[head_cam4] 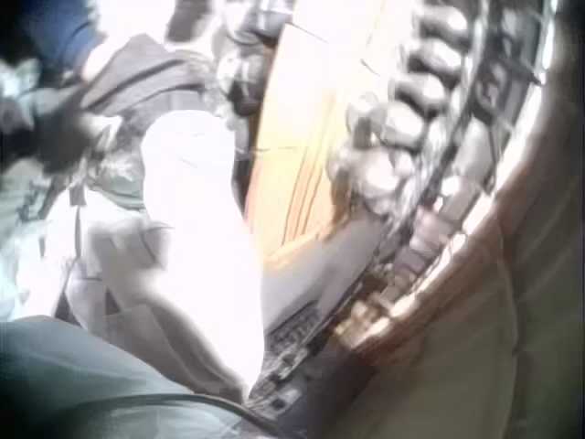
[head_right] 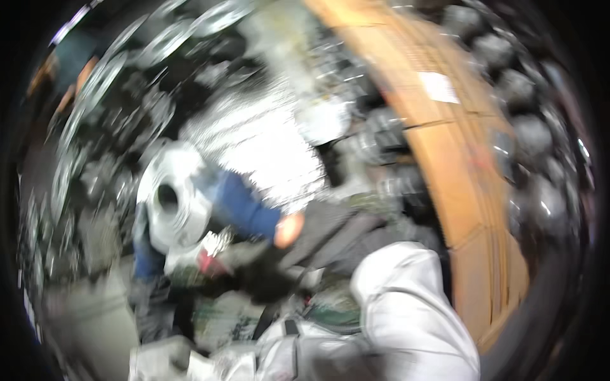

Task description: Deburring and finishing metal valve or pipe castings using a handheld rotary tool and scraper.

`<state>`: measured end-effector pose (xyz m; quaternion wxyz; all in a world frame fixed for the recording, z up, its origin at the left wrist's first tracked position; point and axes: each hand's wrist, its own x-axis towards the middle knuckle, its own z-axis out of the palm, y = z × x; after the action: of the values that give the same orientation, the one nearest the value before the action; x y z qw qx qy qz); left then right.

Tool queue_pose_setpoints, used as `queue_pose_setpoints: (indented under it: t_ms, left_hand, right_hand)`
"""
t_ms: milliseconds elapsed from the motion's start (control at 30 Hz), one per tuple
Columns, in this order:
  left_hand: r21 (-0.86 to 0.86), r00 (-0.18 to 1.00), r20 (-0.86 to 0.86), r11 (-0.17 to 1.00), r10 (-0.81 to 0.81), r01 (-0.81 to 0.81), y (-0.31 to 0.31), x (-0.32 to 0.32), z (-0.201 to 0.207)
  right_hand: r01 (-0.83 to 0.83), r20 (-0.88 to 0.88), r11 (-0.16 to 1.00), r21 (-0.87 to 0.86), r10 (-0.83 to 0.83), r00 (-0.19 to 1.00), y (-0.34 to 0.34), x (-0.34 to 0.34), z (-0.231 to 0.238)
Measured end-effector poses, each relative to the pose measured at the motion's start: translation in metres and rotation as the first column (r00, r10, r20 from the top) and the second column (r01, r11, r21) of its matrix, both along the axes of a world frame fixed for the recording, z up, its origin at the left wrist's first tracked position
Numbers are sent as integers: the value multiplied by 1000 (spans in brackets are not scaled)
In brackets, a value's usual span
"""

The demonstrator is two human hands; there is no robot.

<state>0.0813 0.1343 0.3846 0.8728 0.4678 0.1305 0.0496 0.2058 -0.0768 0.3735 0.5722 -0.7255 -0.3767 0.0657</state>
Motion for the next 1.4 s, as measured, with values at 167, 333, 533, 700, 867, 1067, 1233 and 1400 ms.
queue_pose_setpoints:
  t_ms: [167,333,533,700,867,1067,1233,1400]
  left_hand:
    - [713,993,110,699,-39,-52,-42,15,19]
    - [832,803,555,125,-218,-541,-91,55,48]
    - [765,663,603,557,-443,-323,-173,116,120]
    - [639,450,758,678,-473,-363,-287,206,168]
    - [454,84,702,355,-707,-817,-408,322,165]
    - [614,142,650,406,-746,-677,-472,363,157]
    - [496,584,216,604,-782,625,-487,330,176]
    - [742,822,244,645,-515,184,-284,274,87]
  right_hand:
    - [289,-761,932,219,-22,648,-29,-5,27]
    - [258,-656,903,344,34,754,-106,-11,88]
    - [361,-299,709,605,-217,929,-205,-12,150]
    - [347,553,806,480,-585,594,-337,31,164]
    - [394,254,602,694,-717,649,-436,119,183]
    - [948,800,62,312,-555,-227,-440,104,217]
    - [962,909,-179,-205,-399,119,-471,174,201]
    - [985,960,-68,-158,-243,137,-431,203,185]
